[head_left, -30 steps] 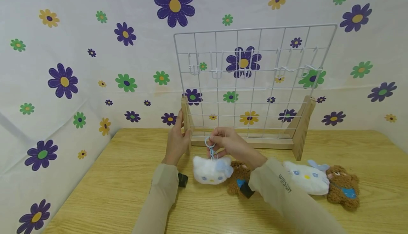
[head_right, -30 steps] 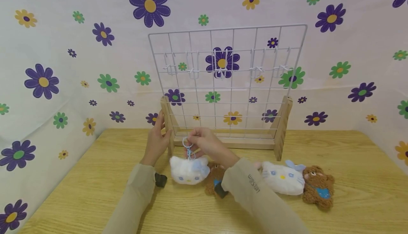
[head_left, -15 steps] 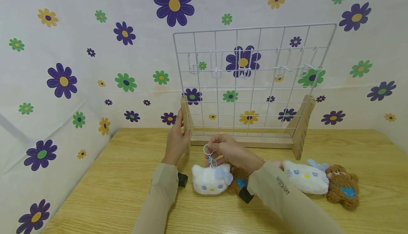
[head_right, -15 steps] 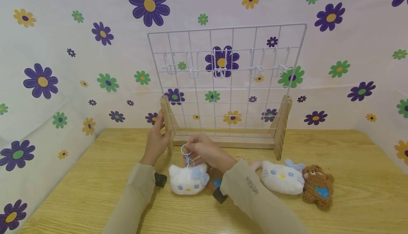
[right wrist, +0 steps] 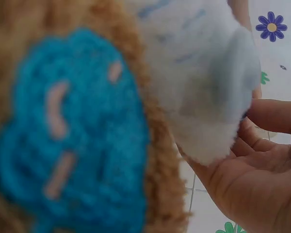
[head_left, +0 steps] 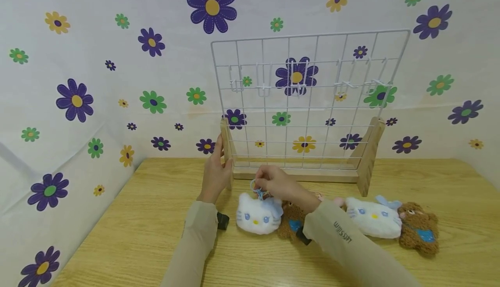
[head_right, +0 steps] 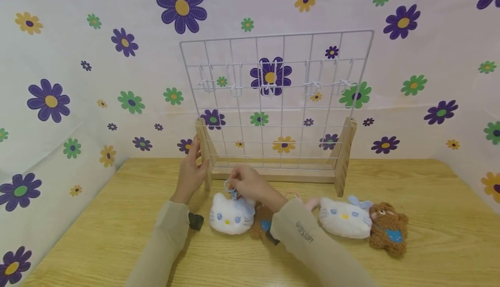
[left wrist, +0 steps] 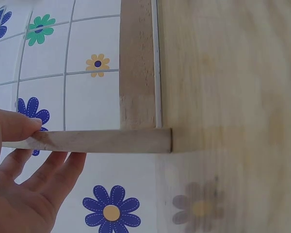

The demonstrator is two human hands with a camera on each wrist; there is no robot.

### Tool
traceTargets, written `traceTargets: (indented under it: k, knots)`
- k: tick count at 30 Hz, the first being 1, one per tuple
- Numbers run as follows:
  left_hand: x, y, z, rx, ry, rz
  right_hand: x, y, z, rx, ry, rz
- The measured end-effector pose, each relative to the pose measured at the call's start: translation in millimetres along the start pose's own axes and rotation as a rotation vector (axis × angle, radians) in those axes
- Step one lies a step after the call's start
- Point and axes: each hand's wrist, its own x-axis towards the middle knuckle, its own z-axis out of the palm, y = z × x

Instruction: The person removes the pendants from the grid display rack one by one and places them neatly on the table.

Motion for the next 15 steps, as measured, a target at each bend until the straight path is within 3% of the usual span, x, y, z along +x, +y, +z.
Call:
traceTargets:
  k: [5,10,15]
  knots:
    - [0.2,-0.9,-0.5,-0.013,-0.01,-0.008,-1.4,2.7,3.4,-0.146,-0.032,-0.047]
    - [0.4,-3.6,-5.0,0.015,-0.05,-0.02,-2.0,1.4,4.2,-0.196,-0.083,-0.074]
    - [-1.6,-2.6,-15.9,0.067,0.01,0.03,-10.2,-1.7,-5.5,-0.242,-0.094,-0.1]
